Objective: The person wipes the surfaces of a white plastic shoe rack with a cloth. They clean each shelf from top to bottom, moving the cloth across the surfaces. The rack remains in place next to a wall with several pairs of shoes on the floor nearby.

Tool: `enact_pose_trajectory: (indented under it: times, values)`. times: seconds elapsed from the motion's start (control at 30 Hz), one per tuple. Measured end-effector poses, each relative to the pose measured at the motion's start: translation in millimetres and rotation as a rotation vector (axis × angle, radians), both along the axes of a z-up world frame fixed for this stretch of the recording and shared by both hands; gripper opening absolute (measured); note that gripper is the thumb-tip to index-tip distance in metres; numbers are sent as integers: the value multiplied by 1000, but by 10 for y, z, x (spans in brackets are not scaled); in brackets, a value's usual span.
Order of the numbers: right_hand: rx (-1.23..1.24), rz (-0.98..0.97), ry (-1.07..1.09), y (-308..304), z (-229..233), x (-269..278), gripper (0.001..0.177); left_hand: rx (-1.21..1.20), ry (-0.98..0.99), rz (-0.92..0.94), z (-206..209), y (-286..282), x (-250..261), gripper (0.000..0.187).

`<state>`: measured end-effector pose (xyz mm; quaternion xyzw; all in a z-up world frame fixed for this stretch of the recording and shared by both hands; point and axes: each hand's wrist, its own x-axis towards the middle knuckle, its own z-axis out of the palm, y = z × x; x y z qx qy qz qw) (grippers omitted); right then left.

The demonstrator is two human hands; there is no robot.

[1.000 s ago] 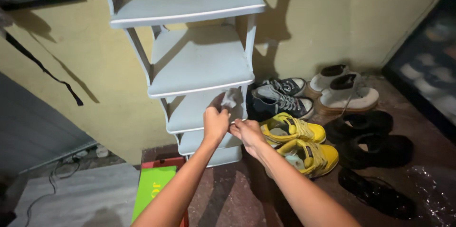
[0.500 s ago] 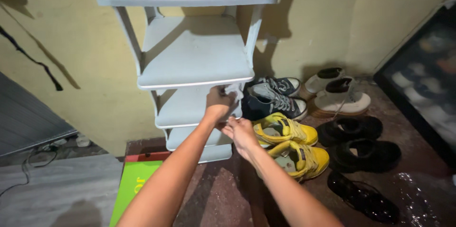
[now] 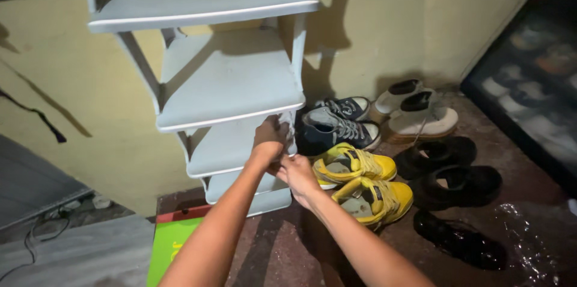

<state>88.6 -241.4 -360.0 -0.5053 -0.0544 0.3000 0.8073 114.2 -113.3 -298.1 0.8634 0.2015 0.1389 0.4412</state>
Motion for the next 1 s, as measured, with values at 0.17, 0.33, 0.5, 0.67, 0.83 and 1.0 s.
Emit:
enact_pose_trajectory:
  times: [0.17, 0.33, 0.5, 0.67, 0.83, 1.0]
  values:
    - [-41, -46, -21, 32, -125, -21, 10, 406, 59, -233, -21, 218, 367, 26]
    - [-42, -25, 41, 19, -179, 46, 12, -443, -331, -51, -215, 265, 526, 28]
    - [-112, -40, -99, 81, -175, 18, 19, -15, -153, 8, -180, 178, 327, 34]
    - [-51, -14, -25, 60, -58, 19, 16, 153, -201, -113, -172, 181, 149, 44]
    - [-179, -28, -61, 35, -3, 1, 18, -107, -133, -44, -234, 179, 327, 33]
    - [-151, -34, -52, 83, -73, 11, 18, 415, -585, -86, -124, 244, 351, 33]
